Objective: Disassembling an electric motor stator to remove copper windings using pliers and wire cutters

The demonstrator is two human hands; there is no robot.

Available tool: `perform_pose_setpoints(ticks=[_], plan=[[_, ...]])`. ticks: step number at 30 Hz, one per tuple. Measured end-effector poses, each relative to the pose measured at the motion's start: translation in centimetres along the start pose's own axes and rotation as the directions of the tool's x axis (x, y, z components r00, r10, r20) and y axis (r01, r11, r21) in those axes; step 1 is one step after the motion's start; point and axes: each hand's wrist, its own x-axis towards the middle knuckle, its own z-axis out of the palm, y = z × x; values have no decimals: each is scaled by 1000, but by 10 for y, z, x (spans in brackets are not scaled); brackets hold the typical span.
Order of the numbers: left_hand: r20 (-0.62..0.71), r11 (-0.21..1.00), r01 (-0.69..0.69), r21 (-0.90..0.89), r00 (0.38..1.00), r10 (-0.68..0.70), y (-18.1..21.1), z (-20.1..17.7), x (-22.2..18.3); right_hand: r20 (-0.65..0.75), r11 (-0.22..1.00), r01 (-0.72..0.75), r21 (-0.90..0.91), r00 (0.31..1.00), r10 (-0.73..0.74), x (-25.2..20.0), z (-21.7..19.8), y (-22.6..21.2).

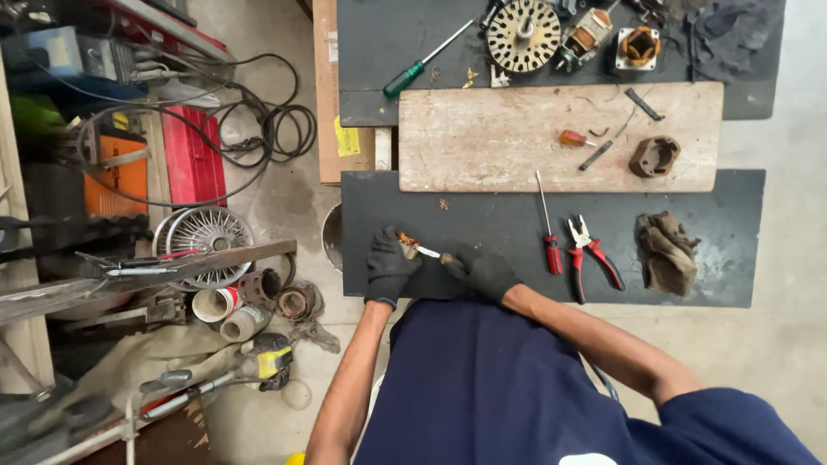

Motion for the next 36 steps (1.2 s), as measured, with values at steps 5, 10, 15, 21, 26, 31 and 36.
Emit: perform_pose_setpoints(ticks=[5,10,15,21,26,31,36], plan=[[-113,995,-83,-53,991,77,-9,33,6,-187,978,-13,-210,982,-27,8,35,11],[-230,992,-50,116,970,76,-14,80,24,-407,919,-339,-202,882,237,4,43,-50],[-212,1000,-17,26,977,22,-1,8,-6,-153,960,56,-276,983,-102,36,110,101],[-162,997,-38,-71,986,26,-6,16,5,-93,865,107,-490,980,-174,57,114,117],[229,989,-63,-136,969,93,-10,-69,-10,-57,983,115,-144,991,-125,20,49,50],[300,992,19,-126,954,20,-4,-45,4,-108,979,196,-64,973,-202,17,30,24],[234,997,53,-60,971,-38,6,-27,13,-206,978,128,-167,965,-162,20,31,11]])
